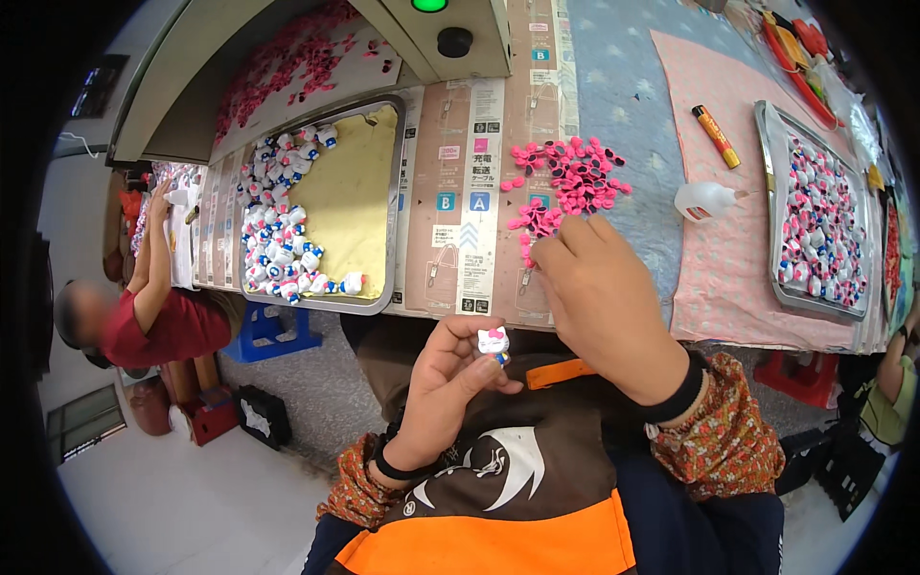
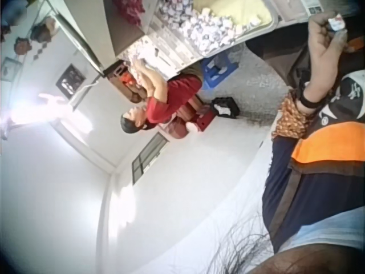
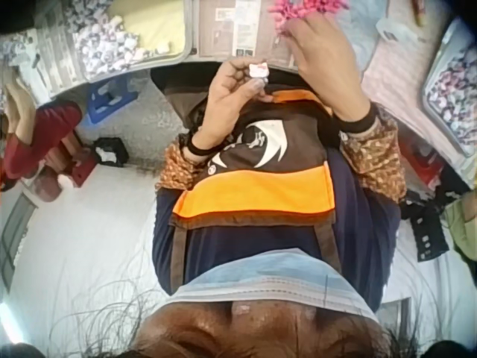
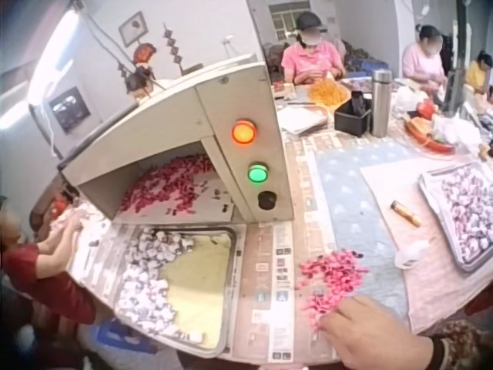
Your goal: Assembling small plastic components by applying adhesive and joining parts.
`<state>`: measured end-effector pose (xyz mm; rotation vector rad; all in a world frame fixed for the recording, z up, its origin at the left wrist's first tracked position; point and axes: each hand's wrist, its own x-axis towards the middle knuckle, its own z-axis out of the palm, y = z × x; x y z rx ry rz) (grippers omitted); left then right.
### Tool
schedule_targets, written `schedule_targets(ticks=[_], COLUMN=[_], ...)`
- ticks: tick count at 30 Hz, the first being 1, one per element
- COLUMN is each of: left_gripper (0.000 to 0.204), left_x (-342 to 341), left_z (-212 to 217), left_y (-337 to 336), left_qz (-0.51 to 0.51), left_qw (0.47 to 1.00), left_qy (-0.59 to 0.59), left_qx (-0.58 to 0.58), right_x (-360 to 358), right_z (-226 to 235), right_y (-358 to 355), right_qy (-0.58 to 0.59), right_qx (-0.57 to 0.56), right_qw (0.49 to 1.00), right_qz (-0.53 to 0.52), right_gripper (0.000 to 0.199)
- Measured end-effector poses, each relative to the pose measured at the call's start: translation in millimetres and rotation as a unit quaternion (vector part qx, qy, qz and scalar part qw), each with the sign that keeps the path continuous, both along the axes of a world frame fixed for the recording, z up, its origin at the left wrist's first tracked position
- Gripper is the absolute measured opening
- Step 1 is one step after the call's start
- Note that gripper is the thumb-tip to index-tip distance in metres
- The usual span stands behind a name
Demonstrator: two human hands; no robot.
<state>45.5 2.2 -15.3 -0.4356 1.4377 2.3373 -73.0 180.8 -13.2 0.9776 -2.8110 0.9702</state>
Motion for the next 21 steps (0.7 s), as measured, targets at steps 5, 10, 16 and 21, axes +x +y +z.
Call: schedule_targets(ticks=[5,10,16,21], left_gripper=[0.033,0.034,0.036,0.037], left_x=[2.6,3.7,4.1,0.4], left_z=[-1.2,-4.0,-4.7,-2.4], left_y=[-5.9,-11.1,-13.6,-10.7], left_qz=[0.010,0.009,0.021,0.033], left_qw=[0.999,0.999,0.999,0.998], left_qy=[-0.006,-0.008,-0.011,-0.017], left_qx=[0.030,0.038,0.037,0.042], right_x=[-3.5,3.4,6.8,10.3], right_z=[-5.4,-11.0,-4.8,19.8], right_y=[-9.8,-14.9,-6.0,2.2], right_qy=[0.005,0.062,0.079,-0.479], right_qx=[0.016,0.097,0.056,-0.250], right_qw=[1.000,0.993,0.995,0.835], right_qz=[-0.008,0.007,0.023,-0.105], right_gripper=[0.017,0.017,0.016,0.007])
